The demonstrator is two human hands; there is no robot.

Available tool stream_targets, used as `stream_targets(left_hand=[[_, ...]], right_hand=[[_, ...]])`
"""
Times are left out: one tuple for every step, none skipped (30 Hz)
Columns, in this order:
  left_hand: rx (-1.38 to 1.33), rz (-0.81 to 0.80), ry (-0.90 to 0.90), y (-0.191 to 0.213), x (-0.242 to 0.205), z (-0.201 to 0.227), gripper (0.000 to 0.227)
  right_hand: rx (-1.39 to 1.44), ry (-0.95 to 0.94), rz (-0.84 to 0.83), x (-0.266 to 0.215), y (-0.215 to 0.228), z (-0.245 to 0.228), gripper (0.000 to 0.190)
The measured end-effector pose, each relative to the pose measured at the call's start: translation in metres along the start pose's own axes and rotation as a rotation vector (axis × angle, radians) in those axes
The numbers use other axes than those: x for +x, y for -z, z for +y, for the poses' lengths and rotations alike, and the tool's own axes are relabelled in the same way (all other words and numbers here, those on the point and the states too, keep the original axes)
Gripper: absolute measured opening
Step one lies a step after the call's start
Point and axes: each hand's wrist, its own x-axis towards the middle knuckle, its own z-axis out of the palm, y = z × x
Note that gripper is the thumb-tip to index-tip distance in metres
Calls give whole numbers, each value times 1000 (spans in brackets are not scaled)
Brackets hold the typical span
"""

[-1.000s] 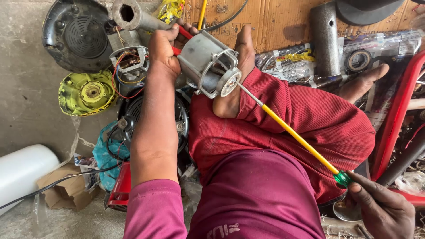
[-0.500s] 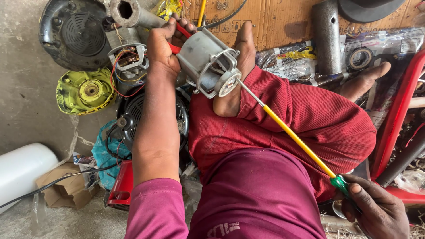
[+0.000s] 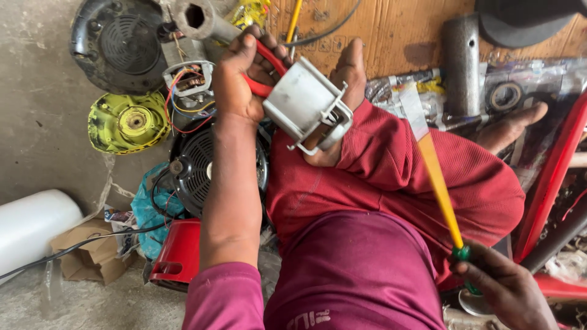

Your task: The person disassembles a small electric motor using a screwdriver and pliers, removes the rotor, and then reassembles the motor housing. They handle various motor parts and tools on the floor.

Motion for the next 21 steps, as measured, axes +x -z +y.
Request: stream_targets(left_hand=[[-12,-5,-10,-4,-3,0,12],[-23,-11,-19,-7,-5,0,12],[-36,-9,-29,-8,-10,0,12],[-33,-21,-52,-9,-13,0,12],[-28,-32,-67,-10,-16,-2,12],[-24,-43,-82,-12,-19,-4,12],[-14,-34,-89,-14,-21,-5,14],[-5,-25,-96,-16,-22,-6,15],[4,-12,-103,-19,-26,-8,17],[2,-7,-108,-23,-28,-10,16],[4,1,-123,-27,-31,-9,16],[6,9,-139,-31,-34,-8,16],[3,6,-156,-34,-37,-8,14],[0,3,-174,-37,-40,-10,13],[-3,0,-189,-39,-42,-10,13],[5,21,-185,-40,-43,-10,11],[15,43,-175,-40,-45,-10,11],[24,65,-164,-39,-48,-10,12],[6,51,-156,-40,-48,-9,13],[-11,37,-148,-40,-49,-8,14],[-28,21,-137,-41,-50,-8,15]], right_hand=[[-159,121,-42,5,4,-7,44],[-318,242,-84,5,6,-15,46],[-481,357,-131,2,7,-28,48],[-617,400,-124,3,6,-49,39],[-758,387,-80,-3,2,-69,43],[-749,330,10,-7,-6,-94,46],[-647,302,101,-13,-21,-118,49],[-476,323,147,-13,-43,-143,53],[-298,382,107,-10,-71,-166,56],[-138,453,23,-3,-102,-188,60],[-19,522,-76,8,-136,-210,69],[100,585,-178,16,-167,-229,78],[110,649,-264,20,-191,-242,83],[121,710,-352,23,-209,-251,88],[149,748,-360,23,-221,-257,83],[178,787,-367,25,-231,-260,79],[211,820,-372,24,-235,-261,74],[206,796,-370,24,-236,-261,74],[206,780,-362,23,-235,-262,74],[206,763,-353,22,-234,-262,73],[178,782,-338,22,-233,-262,72]])
